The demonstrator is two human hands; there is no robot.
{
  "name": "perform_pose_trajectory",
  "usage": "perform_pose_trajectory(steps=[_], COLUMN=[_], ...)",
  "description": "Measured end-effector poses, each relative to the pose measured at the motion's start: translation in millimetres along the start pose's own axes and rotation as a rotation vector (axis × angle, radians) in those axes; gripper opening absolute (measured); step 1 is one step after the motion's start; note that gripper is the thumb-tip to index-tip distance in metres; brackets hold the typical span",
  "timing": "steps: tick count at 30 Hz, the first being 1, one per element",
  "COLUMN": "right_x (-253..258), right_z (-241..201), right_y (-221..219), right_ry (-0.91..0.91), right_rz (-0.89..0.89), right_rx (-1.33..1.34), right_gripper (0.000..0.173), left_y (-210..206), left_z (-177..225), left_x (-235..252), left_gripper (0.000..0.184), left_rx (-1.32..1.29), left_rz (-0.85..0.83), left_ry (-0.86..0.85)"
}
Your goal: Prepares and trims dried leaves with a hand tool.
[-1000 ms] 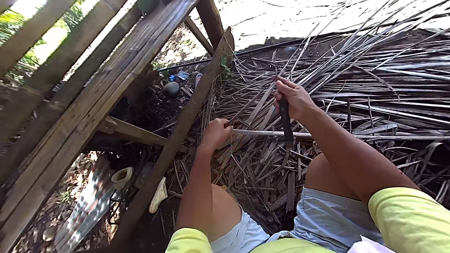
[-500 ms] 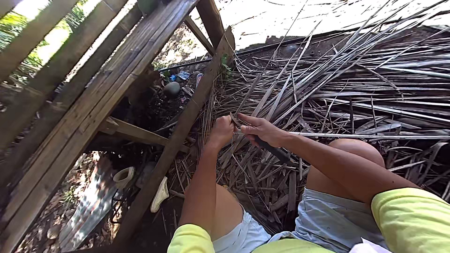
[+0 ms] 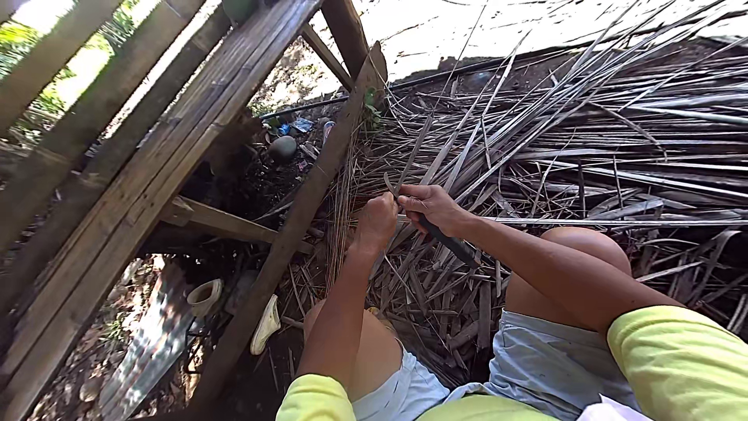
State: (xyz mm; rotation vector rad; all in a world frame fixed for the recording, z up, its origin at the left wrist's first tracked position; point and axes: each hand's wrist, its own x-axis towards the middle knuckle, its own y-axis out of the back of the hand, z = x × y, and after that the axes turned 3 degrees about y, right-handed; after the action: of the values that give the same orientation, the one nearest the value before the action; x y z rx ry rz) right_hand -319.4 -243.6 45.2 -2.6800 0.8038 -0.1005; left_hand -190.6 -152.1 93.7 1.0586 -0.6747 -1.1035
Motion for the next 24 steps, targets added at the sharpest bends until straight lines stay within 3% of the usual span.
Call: perform_pose_trajectory(steps=[2, 5, 8, 11, 18, 24], right_x=[4, 14, 15, 7, 11, 31], right_z=[2, 6, 5, -2, -8, -16], right_y=[3, 12, 14, 10, 16, 45], right_ry=[0.089, 0.325, 0.352, 0.241, 0.202, 0.198], right_rz=[0.016, 0.045, 0.037, -0.033, 0.028, 0.156], right_rx=[-0.144, -0.624, -0.764, -0.802, -0.813, -0.412], right_gripper=[0.03, 0.027, 0.034, 0.049, 0.046, 0.04], left_y=[-1, 1, 8, 18, 14, 14], left_z=[2, 5, 5, -2, 20, 23], left_x=[1, 1, 3, 7, -4, -9], left_gripper=[0.027, 0.029, 0.031, 0.031, 0.03, 0.029], left_rx=[-0.012, -0.05, -0.105, -0.144, 0.104, 0.108], left_rz=[-0.005, 0.005, 0.002, 0.021, -0.011, 0.007], left_ry=[0.008, 0.017, 0.057, 0.105, 0.122, 0.089])
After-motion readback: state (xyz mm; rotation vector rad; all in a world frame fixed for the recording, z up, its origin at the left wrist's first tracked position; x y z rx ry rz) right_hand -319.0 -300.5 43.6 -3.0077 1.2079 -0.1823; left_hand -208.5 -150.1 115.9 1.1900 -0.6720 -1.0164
